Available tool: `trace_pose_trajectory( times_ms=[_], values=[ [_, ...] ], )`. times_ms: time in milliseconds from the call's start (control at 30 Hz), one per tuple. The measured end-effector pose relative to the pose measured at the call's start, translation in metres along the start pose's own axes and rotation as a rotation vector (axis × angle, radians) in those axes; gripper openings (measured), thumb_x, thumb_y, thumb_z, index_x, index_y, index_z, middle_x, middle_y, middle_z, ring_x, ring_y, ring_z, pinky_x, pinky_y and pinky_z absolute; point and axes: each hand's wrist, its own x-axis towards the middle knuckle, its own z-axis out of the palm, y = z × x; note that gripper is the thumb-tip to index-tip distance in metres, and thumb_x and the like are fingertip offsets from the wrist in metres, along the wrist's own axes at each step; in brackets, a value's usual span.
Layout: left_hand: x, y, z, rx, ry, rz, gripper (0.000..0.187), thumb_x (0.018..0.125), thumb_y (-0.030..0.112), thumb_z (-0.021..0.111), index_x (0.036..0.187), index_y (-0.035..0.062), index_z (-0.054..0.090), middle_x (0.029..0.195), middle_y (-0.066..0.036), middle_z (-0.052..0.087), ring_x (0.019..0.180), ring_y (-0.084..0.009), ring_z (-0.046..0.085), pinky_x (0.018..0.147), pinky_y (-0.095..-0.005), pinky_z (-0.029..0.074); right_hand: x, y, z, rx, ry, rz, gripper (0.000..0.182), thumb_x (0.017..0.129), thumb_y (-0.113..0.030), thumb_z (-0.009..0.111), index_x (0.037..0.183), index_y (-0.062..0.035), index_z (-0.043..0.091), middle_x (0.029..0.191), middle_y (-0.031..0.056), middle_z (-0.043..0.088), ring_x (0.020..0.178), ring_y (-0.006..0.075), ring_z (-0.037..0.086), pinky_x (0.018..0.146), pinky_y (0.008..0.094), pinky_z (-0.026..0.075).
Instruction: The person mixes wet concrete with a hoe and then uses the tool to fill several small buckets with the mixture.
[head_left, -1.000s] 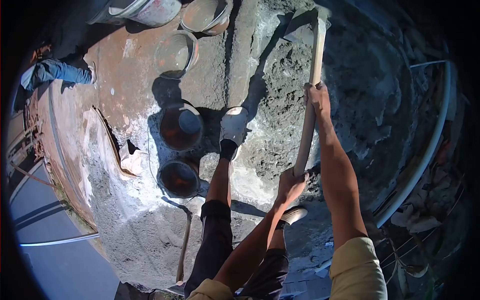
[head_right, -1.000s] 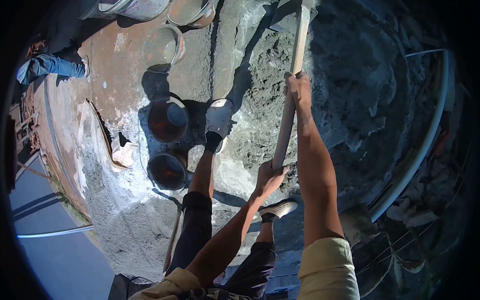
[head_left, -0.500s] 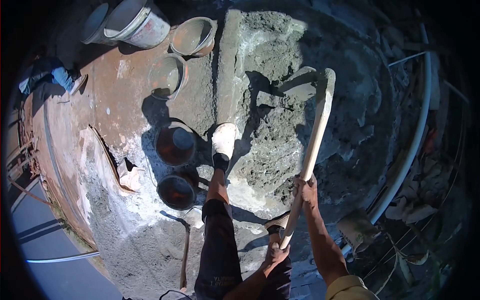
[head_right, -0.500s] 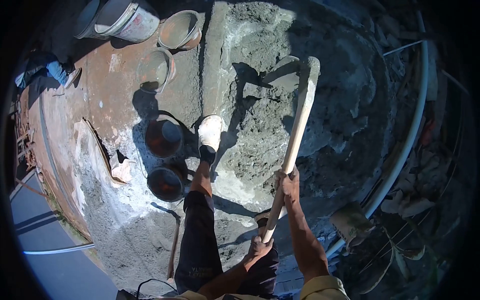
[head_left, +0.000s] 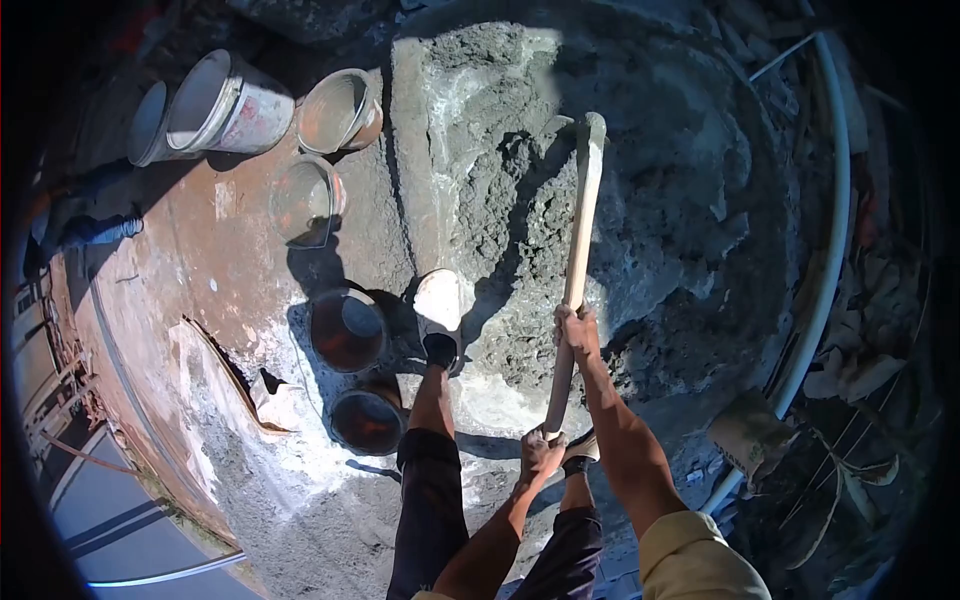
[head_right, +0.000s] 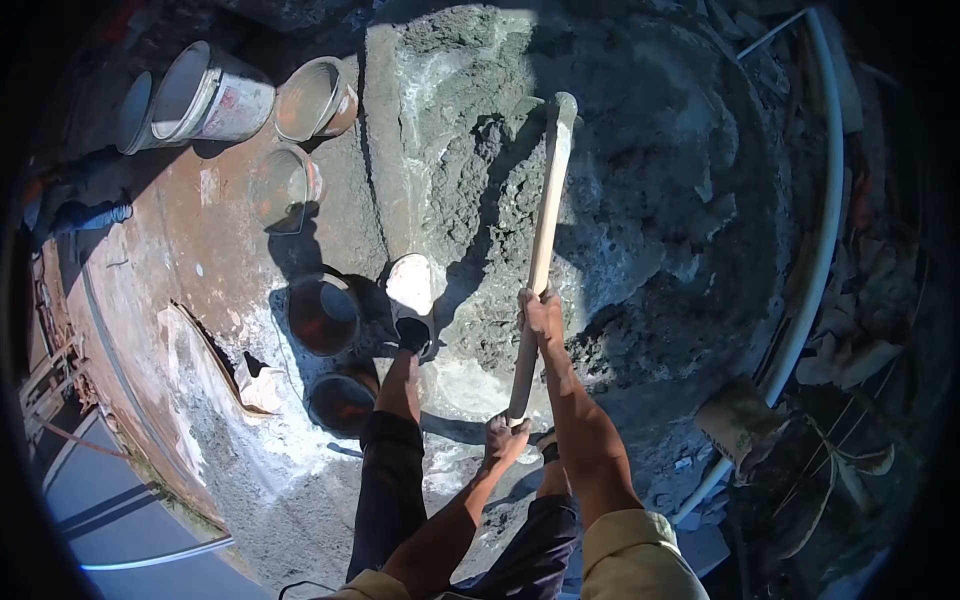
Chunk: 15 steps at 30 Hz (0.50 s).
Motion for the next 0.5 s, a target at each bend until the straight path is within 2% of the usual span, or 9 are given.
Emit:
trace_pose_trajectory(
  times_ms=[67,100,133,167,267,400,433,467,500],
  values=[
    [-0.063,-0.014,-0.04,-0.148,-0.417,-0.28,0.039,0.073,0.036,0.072,0.093,0.0038,0.061,0.084,-0.009,0.066,0.076,-0.023,0.064,0.068,-0.0333,0.051,-0.069,0.031,-0.016,0.198,-0.035,0.091,0.007,0.086,-0.012,0.055,0.085,-0.0079,0.048,0.062,0.0026,0.049,0.041,0.0136,0.046,0.036,0.0278,0.039],
    [-0.073,0.039,-0.095,-0.357,-0.459,-0.35,0.033,0.07,0.035,0.073,0.082,0.006,0.062,0.081,-0.01,0.065,0.074,-0.0257,0.064,0.065,-0.0357,0.051,-0.089,0.069,-0.038,0.481,-0.112,0.269,0.01,0.086,-0.014,0.055,0.083,-0.007,0.048,0.061,0.0033,0.049,0.042,0.0157,0.048,0.036,0.0305,0.04],
    [-0.101,0.02,-0.084,-0.213,-0.385,-0.266,0.029,0.07,0.029,0.074,0.081,0.0048,0.063,0.075,-0.012,0.065,0.069,-0.0284,0.064,0.062,-0.0371,0.05,-0.13,0.04,-0.034,0.188,-0.005,0.206,0.013,0.086,-0.017,0.056,0.082,-0.0072,0.049,0.062,0.0034,0.05,0.044,0.0184,0.051,0.038,0.0333,0.042],
    [-0.137,-0.001,-0.069,-0.078,-0.306,-0.178,0.025,0.07,0.023,0.074,0.08,0.0036,0.063,0.069,-0.014,0.064,0.064,-0.0312,0.064,0.059,-0.0386,0.05,-0.149,0.051,-0.043,0.322,-0.022,0.237,0.003,0.088,-0.01,0.05,0.089,-0.0091,0.048,0.061,0.0011,0.05,0.041,0.0102,0.045,0.036,0.0256,0.038],
    [-0.161,-0.006,-0.043,0.137,-0.11,-0.051,0.026,0.068,0.025,0.075,0.075,0.0031,0.063,0.068,-0.017,0.063,0.063,-0.0331,0.064,0.059,-0.0412,0.05,-0.153,0.022,-0.052,0.287,0.063,0.218,0.007,0.085,-0.006,0.05,0.089,-0.0089,0.046,0.06,0.0015,0.049,0.04,0.0119,0.045,0.034,0.0265,0.038],
    [0.0,0.107,-0.057,-0.333,-0.386,0.052,0.022,0.072,0.018,0.067,0.068,-0.0021,0.059,0.06,-0.017,0.061,0.055,-0.0337,0.062,0.049,-0.0386,0.046,-0.059,-0.087,-0.061,0.09,0.143,-0.054,0.013,0.081,-0.002,0.055,0.09,-0.0056,0.046,0.061,0.0032,0.049,0.046,0.0122,0.049,0.04,0.0263,0.041],
    [0.049,0.144,-0.059,-0.492,-0.463,-0.092,0.02,0.073,0.016,0.065,0.07,-0.0031,0.06,0.059,-0.016,0.06,0.053,-0.0288,0.062,0.049,-0.0389,0.045,-0.01,-0.105,-0.068,-0.047,0.181,-0.215,0.012,0.082,-0.005,0.057,0.089,-0.0048,0.046,0.061,0.0029,0.05,0.046,0.0121,0.05,0.04,0.0275,0.043],
    [0.098,0.154,-0.032,-0.274,-0.363,0.151,0.023,0.074,0.018,0.066,0.072,-0.0037,0.06,0.058,-0.015,0.06,0.053,-0.0245,0.061,0.052,-0.0387,0.046,0.017,-0.15,-0.06,-0.095,0.205,-0.262,0.013,0.084,-0.009,0.058,0.089,-0.0047,0.046,0.063,0.0042,0.052,0.047,0.0129,0.051,0.041,0.0291,0.044],
    [0.149,0.216,-0.074,-0.394,-0.569,0.072,0.028,0.075,0.021,0.065,0.082,-0.0062,0.061,0.07,-0.02,0.063,0.065,-0.0307,0.065,0.06,-0.0416,0.049,0.046,-0.186,-0.053,-0.154,0.236,-0.268,0.015,0.086,-0.012,0.058,0.09,-0.0044,0.046,0.065,0.0053,0.053,0.048,0.0138,0.053,0.041,0.0298,0.045]
  ],
)
